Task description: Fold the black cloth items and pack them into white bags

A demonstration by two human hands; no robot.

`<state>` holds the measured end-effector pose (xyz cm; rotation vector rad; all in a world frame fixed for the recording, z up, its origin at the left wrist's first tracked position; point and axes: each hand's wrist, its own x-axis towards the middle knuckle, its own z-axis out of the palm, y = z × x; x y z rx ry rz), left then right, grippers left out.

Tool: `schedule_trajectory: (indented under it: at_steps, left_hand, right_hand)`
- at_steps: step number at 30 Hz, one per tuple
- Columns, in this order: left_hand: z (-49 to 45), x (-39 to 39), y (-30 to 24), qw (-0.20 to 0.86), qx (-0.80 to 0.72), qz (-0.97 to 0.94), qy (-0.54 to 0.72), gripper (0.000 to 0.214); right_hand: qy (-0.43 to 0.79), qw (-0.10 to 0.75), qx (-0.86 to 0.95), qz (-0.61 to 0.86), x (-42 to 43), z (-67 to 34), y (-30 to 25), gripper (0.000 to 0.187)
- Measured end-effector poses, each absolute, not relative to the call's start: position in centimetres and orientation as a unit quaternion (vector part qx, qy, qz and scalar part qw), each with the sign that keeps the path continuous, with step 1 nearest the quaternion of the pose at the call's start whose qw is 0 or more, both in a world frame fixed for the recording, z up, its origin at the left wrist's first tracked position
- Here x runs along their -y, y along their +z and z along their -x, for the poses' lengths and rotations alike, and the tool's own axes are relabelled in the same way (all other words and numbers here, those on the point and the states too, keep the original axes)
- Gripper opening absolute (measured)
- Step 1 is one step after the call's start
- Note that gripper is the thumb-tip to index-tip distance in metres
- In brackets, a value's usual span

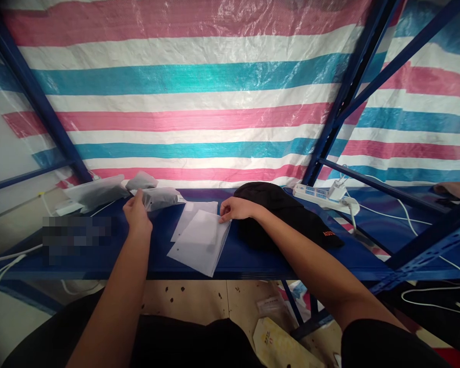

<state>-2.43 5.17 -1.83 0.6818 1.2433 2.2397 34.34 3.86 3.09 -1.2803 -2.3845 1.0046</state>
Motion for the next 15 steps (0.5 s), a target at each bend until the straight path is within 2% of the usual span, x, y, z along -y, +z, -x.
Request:
schedule_trajectory:
  at_steps: [2, 4, 8, 11, 15]
  left_hand:
    - [2.3, -5.1, -1.9, 0.233, -0.486, -0.227, 0.811, 0.054]
    - [2.0, -4.9, -1.8, 0.247, -0.487, -0.242, 0.802, 0.059]
    - [1.6, -4.6, -1.2, 0.253, -0.464, -0.276, 0.803, 0.038]
    - [1.8, -4.3, -0.7, 0.193, -0.454, -0.27, 0.827, 0.039]
    - [2.0, -3.9, -0.3, 0.103, -0.442, -0.297, 0.84, 0.039]
  right_hand:
    - [0.387, 0.163, 0.806, 0.418, -3.8, -34.3, 3.2, 0.044]
    - [0.415, 0.218, 0.779, 0.416, -3.8, -34.1, 3.4, 0.044]
    - [0.445, 0.309, 0.728, 0.419, -4.7, -33.0, 3.7, 0.044]
    - [0.431, 0.326, 0.717, 0.439, -6.7, -31.7, 3.5, 0.04]
    - [0.353, 0.288, 0.742, 0.491, -9.5, -30.0, 2.7, 0.024]
